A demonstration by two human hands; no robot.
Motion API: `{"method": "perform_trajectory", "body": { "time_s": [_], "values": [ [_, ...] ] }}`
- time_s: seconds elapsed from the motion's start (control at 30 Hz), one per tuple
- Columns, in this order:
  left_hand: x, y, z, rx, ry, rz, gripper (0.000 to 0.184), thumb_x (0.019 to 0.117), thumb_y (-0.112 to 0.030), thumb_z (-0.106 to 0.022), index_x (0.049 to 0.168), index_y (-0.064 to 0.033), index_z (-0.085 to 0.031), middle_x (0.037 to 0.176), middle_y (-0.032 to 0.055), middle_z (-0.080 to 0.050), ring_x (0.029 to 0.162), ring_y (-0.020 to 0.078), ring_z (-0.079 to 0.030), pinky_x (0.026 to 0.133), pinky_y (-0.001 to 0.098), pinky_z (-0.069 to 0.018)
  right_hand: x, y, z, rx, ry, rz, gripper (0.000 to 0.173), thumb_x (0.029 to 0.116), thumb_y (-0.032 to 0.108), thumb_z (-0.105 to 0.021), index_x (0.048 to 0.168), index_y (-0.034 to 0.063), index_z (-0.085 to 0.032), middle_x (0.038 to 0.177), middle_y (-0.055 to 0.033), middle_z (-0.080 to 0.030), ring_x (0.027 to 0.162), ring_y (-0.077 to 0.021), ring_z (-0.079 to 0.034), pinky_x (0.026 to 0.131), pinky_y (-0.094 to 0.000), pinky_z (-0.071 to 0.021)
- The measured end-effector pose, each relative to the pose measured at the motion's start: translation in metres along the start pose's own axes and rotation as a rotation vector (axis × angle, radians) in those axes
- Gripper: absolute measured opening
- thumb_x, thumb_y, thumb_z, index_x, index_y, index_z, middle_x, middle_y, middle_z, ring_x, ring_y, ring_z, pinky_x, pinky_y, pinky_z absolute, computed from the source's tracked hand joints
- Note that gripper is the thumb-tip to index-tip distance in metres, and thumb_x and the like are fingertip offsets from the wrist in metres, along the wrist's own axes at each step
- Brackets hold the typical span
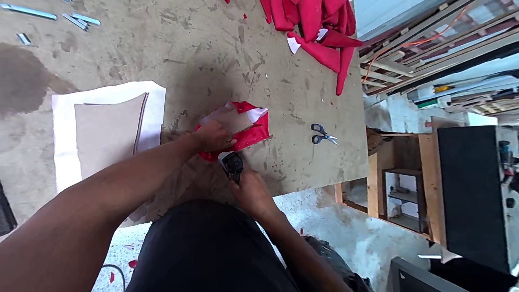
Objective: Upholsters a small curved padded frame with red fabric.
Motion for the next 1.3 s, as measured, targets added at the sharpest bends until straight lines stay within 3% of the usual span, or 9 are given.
{"method": "perform_trajectory", "body": {
  "time_s": [0.2, 0.3, 0.37, 0.5, 0.63, 0.8, 0.93, 1.03, 1.3],
  "values": [
    [0.003, -0.006, 0.009, -0.043, -0.008, 0.034, 0.051, 0.1066, -0.044, -0.045, 0.071, -0.0110, -0.062, 0.086, 0.0040, -0.065, 0.084, 0.0206, -0.066, 0.075, 0.0436, -0.0562, -0.008, -0.010, 0.002, 0.079, -0.040, 0.069, 0.040, 0.0949, 0.037, -0.064, 0.130, 0.0177, -0.059, 0.092, -0.0035, -0.070, 0.083, -0.0198, -0.070, 0.075, -0.0475, -0.0600],
    [0.017, -0.027, 0.030, -0.128, -0.107, 0.361, 0.046, 0.0975, -0.054, -0.060, 0.109, -0.0112, -0.072, 0.119, 0.0088, -0.067, 0.101, 0.0241, -0.069, 0.086, 0.0490, -0.0600, -0.022, -0.054, 0.024, 0.137, -0.147, 0.018, 0.039, 0.0925, 0.031, -0.065, 0.127, 0.0120, -0.063, 0.102, -0.0071, -0.071, 0.091, -0.0215, -0.071, 0.082, -0.0494, -0.0600],
    [0.039, -0.047, 0.036, -0.146, -0.155, 0.666, 0.067, 0.0907, -0.058, -0.067, 0.138, -0.0125, -0.059, 0.147, 0.0114, -0.052, 0.123, 0.0283, -0.062, 0.097, 0.0513, -0.0569, -0.016, -0.106, 0.033, 0.108, -0.277, -0.045, 0.043, 0.0917, 0.025, -0.068, 0.129, 0.0063, -0.060, 0.111, -0.0130, -0.069, 0.095, -0.0274, -0.070, 0.084, -0.0540, -0.0597],
    [0.088, -0.080, 0.024, -0.222, -0.127, 0.936, 0.092, 0.0865, -0.065, -0.066, 0.157, -0.0109, -0.040, 0.152, 0.0200, -0.048, 0.118, 0.0405, -0.064, 0.094, 0.0639, -0.0537, 0.026, -0.216, 0.044, 0.121, -0.526, -0.132, 0.052, 0.0897, 0.015, -0.072, 0.138, 0.0018, -0.058, 0.138, -0.0233, -0.055, 0.117, -0.0386, -0.062, 0.095, -0.0578, -0.0559],
    [0.086, -0.113, -0.003, -0.186, 0.036, 0.511, 0.056, 0.0962, -0.054, -0.062, 0.135, -0.0130, -0.063, 0.119, 0.0097, -0.070, 0.118, 0.0289, -0.063, 0.110, 0.0564, -0.0429, 0.053, -0.275, 0.046, 0.218, -0.602, -0.106, 0.055, 0.0914, 0.015, -0.071, 0.143, 0.0041, -0.056, 0.146, -0.0260, -0.049, 0.131, -0.0407, -0.054, 0.105, -0.0595, -0.0491],
    [0.018, -0.117, -0.008, -0.038, 0.151, 0.131, 0.025, 0.1005, -0.038, -0.059, 0.098, -0.0206, -0.077, 0.101, -0.0037, -0.072, 0.109, 0.0186, -0.062, 0.104, 0.0464, -0.0451, 0.044, -0.228, 0.049, 0.449, -0.339, -0.028, 0.043, 0.1009, 0.025, -0.063, 0.138, 0.0051, -0.060, 0.133, -0.0175, -0.064, 0.119, -0.0304, -0.065, 0.100, -0.0529, -0.0552],
    [0.022, -0.102, 0.018, -0.138, 0.069, 0.219, 0.019, 0.0997, -0.030, -0.064, 0.096, -0.0139, -0.073, 0.101, -0.0001, -0.070, 0.100, 0.0150, -0.066, 0.100, 0.0406, -0.0538, 0.081, -0.199, 0.009, 0.677, -0.175, -0.053, 0.065, 0.0929, 0.041, -0.074, 0.143, 0.0068, -0.050, 0.113, -0.0136, -0.072, 0.092, -0.0263, -0.073, 0.082, -0.0502, -0.0621],
    [0.064, -0.087, 0.018, -0.061, 0.146, 0.303, 0.020, 0.0964, -0.033, -0.070, 0.099, -0.0131, -0.070, 0.101, 0.0043, -0.066, 0.099, 0.0192, -0.066, 0.093, 0.0417, -0.0569, 0.097, -0.190, 0.002, 0.886, -0.146, -0.089, 0.050, 0.0876, 0.035, -0.083, 0.121, 0.0047, -0.061, 0.090, -0.0098, -0.076, 0.068, -0.0210, -0.074, 0.060, -0.0391, -0.0647],
    [0.135, -0.076, 0.007, 0.020, 0.415, 0.550, 0.043, 0.0788, -0.049, -0.085, 0.092, -0.0121, -0.070, 0.098, 0.0064, -0.066, 0.095, 0.0256, -0.066, 0.085, 0.0523, -0.0572, 0.102, -0.187, -0.017, 1.143, 0.005, -0.085, 0.031, 0.1051, 0.031, -0.061, 0.105, 0.0016, -0.069, 0.086, -0.0086, -0.078, 0.063, -0.0190, -0.073, 0.058, -0.0345, -0.0606]
  ]
}}
Point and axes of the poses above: each hand's wrist, its own x-axis towards the middle knuckle, its own z-axis out of the back of the hand, y = z × x, the point moved 1 cm from there along x, towards the middle knuckle
